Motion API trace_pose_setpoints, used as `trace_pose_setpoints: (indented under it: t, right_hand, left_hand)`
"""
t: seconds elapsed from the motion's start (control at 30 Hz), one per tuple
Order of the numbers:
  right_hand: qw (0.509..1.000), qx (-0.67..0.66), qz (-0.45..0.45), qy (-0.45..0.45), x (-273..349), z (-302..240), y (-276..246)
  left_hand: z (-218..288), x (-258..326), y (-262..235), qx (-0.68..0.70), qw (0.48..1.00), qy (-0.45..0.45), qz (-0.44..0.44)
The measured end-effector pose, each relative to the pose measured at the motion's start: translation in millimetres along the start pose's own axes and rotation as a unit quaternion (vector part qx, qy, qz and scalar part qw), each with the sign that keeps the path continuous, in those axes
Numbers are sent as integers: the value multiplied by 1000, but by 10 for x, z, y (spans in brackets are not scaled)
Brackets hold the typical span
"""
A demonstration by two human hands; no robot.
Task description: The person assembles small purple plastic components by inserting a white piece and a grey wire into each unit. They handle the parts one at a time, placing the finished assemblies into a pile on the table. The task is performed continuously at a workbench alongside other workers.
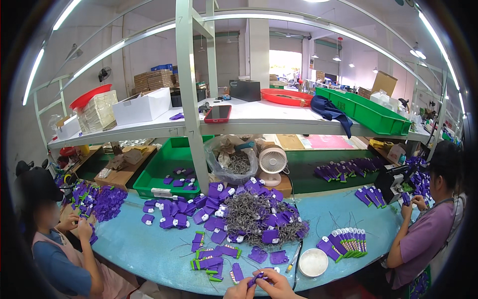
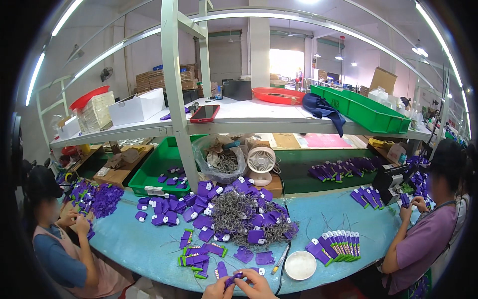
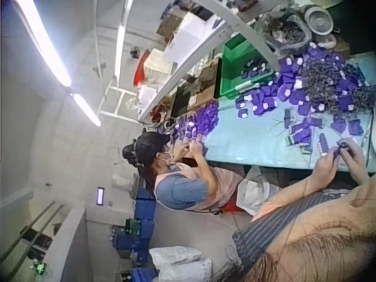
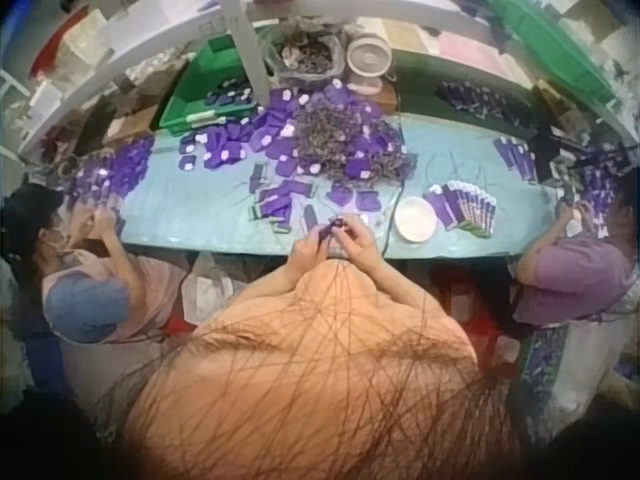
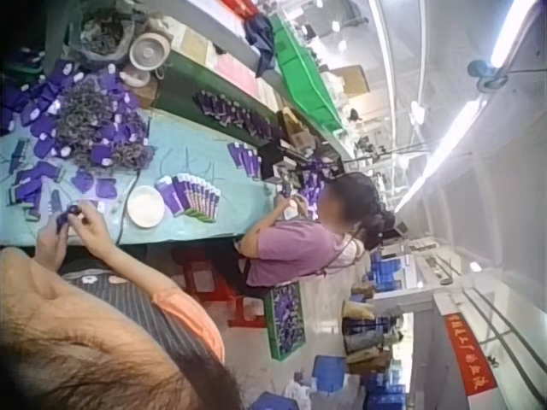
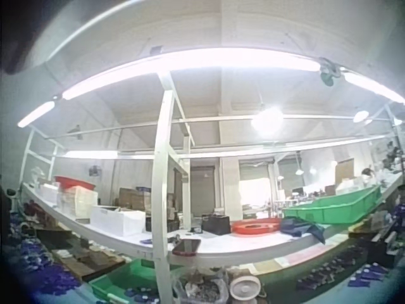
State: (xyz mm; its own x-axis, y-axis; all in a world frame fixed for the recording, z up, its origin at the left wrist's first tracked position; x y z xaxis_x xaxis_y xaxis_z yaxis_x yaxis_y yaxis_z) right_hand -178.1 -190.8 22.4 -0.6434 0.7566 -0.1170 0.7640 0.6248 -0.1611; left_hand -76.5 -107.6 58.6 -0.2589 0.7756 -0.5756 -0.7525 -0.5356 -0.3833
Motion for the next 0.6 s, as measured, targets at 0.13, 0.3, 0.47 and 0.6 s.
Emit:
trace_pose_setpoints:
  t: [0.13,0.3,0.47,0.6]
  right_hand:
    - [999,23,10,-29,64,40,-57]
    - [999,40,-21,-27,59,-60,-13]
    - [994,-94,-20,53,6,-17,251]
    - [982,-111,-39,144,-143,98,356]
  left_hand:
    - [119,1,25,-30,998,64,5]
    - [-52,-5,4,125,978,-155,-60]
    - [-236,95,8,339,920,-195,1]
    - [-545,247,74,430,846,-314,-16]
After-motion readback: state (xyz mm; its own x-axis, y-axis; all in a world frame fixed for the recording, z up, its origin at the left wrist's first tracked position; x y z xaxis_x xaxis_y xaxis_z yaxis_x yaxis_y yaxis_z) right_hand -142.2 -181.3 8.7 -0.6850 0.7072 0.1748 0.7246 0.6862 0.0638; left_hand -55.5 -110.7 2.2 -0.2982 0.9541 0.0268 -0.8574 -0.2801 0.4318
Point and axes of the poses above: each hand's wrist, its own x-axis away from the middle knuckle, its own y-axis out of the palm, z = x × y, the point moved 7 cm from there along -x, towards the middle knuckle, and after that the axes turned 6 degrees about x, right-handed, at the moved point
